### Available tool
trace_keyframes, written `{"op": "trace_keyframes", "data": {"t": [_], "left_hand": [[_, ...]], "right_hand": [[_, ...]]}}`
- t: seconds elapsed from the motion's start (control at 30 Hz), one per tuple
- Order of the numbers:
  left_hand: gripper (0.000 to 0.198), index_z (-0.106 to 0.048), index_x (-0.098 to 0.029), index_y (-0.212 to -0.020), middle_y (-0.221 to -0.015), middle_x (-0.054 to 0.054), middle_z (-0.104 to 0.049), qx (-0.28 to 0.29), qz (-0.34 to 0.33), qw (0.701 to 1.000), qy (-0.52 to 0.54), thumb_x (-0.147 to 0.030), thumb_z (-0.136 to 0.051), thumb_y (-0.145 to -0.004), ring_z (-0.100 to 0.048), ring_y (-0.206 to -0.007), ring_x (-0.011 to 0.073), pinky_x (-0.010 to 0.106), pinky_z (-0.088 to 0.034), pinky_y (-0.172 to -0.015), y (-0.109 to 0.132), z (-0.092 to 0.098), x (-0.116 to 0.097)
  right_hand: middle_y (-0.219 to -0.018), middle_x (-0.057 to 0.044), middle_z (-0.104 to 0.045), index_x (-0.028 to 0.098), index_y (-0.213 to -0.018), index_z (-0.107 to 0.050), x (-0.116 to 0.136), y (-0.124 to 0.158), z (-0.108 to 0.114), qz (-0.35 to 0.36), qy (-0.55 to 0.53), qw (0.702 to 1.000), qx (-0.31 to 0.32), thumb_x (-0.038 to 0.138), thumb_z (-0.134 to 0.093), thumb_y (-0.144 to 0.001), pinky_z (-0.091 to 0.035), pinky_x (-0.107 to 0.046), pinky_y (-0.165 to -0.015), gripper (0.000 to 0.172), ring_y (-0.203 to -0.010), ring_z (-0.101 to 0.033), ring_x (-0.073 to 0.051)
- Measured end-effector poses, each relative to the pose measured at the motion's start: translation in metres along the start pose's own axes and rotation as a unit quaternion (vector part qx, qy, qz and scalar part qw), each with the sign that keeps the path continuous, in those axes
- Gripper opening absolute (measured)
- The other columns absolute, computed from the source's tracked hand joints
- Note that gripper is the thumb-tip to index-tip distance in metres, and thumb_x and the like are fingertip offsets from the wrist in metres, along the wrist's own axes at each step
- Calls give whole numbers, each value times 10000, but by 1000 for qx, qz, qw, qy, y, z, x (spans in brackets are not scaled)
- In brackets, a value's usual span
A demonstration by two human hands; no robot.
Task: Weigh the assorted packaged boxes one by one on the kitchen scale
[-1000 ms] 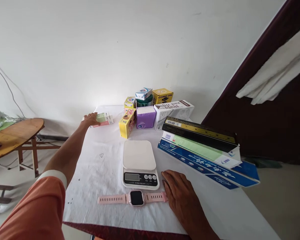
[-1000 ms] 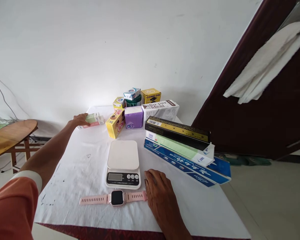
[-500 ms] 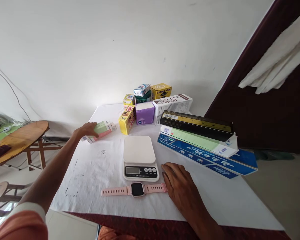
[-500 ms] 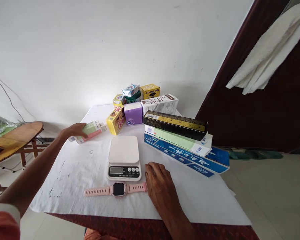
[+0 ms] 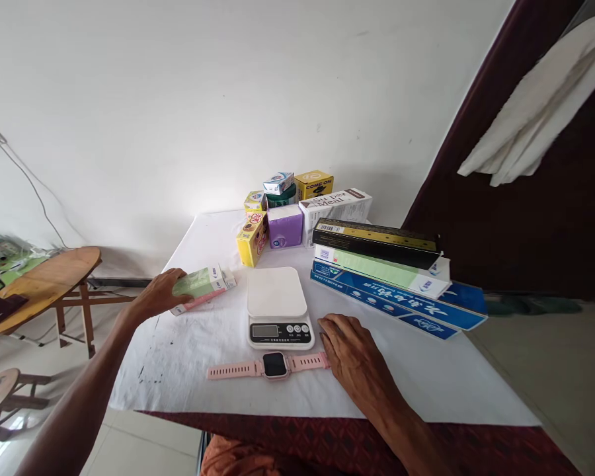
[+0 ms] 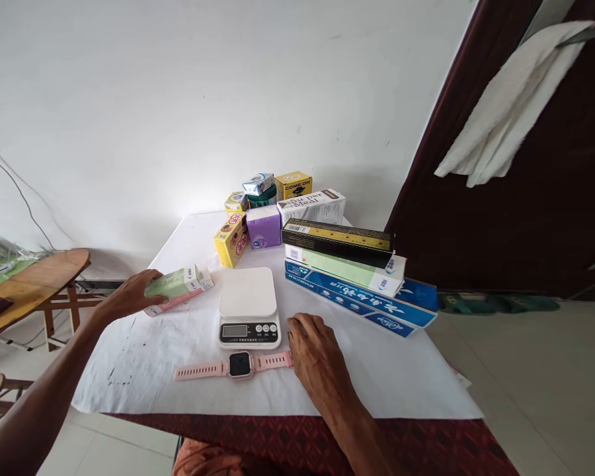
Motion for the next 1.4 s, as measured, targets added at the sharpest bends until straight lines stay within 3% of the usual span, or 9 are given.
{"op": "trace_keyframes", "data": {"t": [0.17, 0.33, 0.47, 0.57, 0.8, 1.07, 1.27, 1.4], "left_hand": [[487, -606, -241, -1150, -1155, 60, -702, -53, -29, 997, 53, -590, -644, -811, -648, -1053, 292, 389, -494, -918, 6, 10, -20], [536, -615, -247, -1231, -1240, 71, -687, -53, -164, 983, 55, -600, -701, -838, -654, -1101, 292, 407, -506, -952, 7, 12, -85], [569, -589, -234, -1302, -1274, 100, -669, -35, -252, 967, 17, -531, -758, -849, -649, -1144, 310, 448, -495, -987, 0, -4, -139], [617, -570, -204, -1338, -1293, 128, -659, -25, -277, 960, -19, -488, -794, -838, -633, -1178, 332, 485, -477, -1016, -9, -17, -160], [571, -573, -230, -1333, -1261, 104, -661, -11, -279, 958, -61, -395, -809, -839, -600, -1196, 333, 499, -458, -997, -23, -27, -156], [648, -508, -253, -1406, -1327, 101, -616, 1, -267, 963, -27, -395, -796, -843, -560, -1248, 329, 516, -438, -1038, -16, -23, -147], [443, -567, -250, -1308, -1228, 80, -645, -9, -271, 963, 1, -327, -715, -898, -612, -1170, 307, 495, -480, -982, -17, -25, -138], [448, -551, -233, -1319, -1257, 98, -637, -40, -304, 951, 39, -372, -703, -921, -618, -1156, 302, 485, -497, -964, -17, -19, -149]], "right_hand": [[-1083, -114, -675, 172, -1083, -645, 1, -1, 0, -10, -9, 1000, 8, 106, -394, -1002, -477, -348, -815, 272, -986, -603, -236], [-1105, -118, -673, 166, -1106, -649, 2, 0, 0, -36, -37, 998, 21, 127, -396, -1013, -493, -350, -814, 272, -994, -604, -237], [-1153, -126, -673, 160, -1259, -632, 1, 2, 1, -26, -22, 999, 25, 92, -416, -991, -502, -366, -832, 351, -1023, -601, -253], [-1202, -124, -662, 182, -1339, -607, 2, 3, 4, -20, -13, 999, 40, 50, -460, -946, -506, -368, -855, 441, -1062, -593, -259], [-1199, -106, -653, 237, -1356, -611, 5, -1, 7, -15, -3, 997, 70, -61, -538, -807, -487, -386, -888, 629, -1081, -574, -270], [-1224, -122, -647, 244, -1437, -571, 4, 1, 4, -4, -8, 997, 74, -67, -515, -815, -483, -404, -884, 698, -1098, -563, -283], [-1241, -118, -646, 247, -1426, -576, 6, 0, 6, -9, -17, 996, 83, -73, -506, -815, -497, -426, -897, 693, -1111, -570, -287], [-1187, -110, -667, 174, -1283, -642, 10, 0, 15, -43, -54, 994, 83, -91, -496, -801, -511, -399, -897, 569, -1074, -588, -261]]}}
Point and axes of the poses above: each hand's wrist, its own y-axis away from the middle knuckle, its own z-axis out of the back of the hand, x = y × z, the point moved 1 cm from there along -y, towards the middle knuckle
